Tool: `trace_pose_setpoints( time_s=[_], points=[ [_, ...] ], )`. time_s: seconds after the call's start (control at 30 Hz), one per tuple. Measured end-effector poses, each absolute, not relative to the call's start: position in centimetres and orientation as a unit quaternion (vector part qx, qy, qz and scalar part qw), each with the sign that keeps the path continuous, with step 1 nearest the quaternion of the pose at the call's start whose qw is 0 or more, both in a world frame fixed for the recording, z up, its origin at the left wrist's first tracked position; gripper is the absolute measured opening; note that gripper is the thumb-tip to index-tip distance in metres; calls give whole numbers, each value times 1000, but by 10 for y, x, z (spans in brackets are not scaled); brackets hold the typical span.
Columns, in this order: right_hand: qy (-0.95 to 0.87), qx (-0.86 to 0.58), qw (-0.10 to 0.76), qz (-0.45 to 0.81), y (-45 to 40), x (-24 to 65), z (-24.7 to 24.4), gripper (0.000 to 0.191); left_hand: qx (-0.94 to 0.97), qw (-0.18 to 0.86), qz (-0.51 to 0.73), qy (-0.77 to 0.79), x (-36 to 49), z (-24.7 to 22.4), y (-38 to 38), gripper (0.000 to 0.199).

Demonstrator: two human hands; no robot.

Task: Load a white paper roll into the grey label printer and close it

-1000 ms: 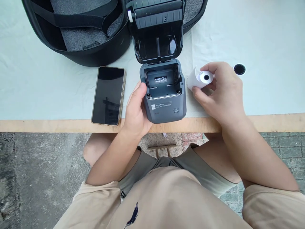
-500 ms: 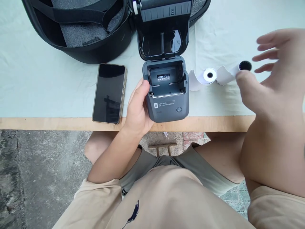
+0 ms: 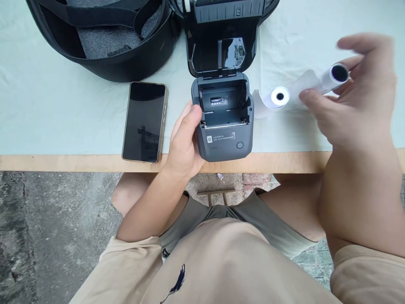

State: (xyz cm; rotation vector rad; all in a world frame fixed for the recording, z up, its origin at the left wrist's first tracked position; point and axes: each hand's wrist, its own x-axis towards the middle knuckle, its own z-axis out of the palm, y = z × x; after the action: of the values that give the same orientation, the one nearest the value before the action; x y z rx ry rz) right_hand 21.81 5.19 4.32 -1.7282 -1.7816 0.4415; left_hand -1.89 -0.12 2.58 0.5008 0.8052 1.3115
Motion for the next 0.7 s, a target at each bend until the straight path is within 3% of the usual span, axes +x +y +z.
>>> trace_pose_setpoints(
  time_s=[0.1, 0.17, 0.27, 0.4, 0.47, 0.6, 0.7],
  points=[
    [-632, -556, 463, 278, 50, 215, 49, 61, 229, 693, 576, 369, -18, 27, -1, 34],
    [-562, -537, 496, 387, 49, 209, 56, 47, 234, 689, 574, 375, -17, 26, -1, 33],
    [-486, -559, 453, 496, 48, 201, 69, 31, 234, 690, 577, 369, -16, 26, -1, 33],
    [-466, -553, 362, 587, 49, 198, 75, 47, 229, 694, 583, 356, -16, 26, -1, 33],
    [-470, -555, 354, 587, 49, 197, 73, 53, 224, 698, 584, 349, -16, 26, -2, 33],
    [-489, -578, 405, 513, 44, 193, 66, 47, 221, 711, 585, 320, -18, 22, -2, 30],
    [-599, -555, 423, 394, 34, 187, 68, 51, 230, 715, 582, 311, -21, 20, -2, 29]
  ],
)
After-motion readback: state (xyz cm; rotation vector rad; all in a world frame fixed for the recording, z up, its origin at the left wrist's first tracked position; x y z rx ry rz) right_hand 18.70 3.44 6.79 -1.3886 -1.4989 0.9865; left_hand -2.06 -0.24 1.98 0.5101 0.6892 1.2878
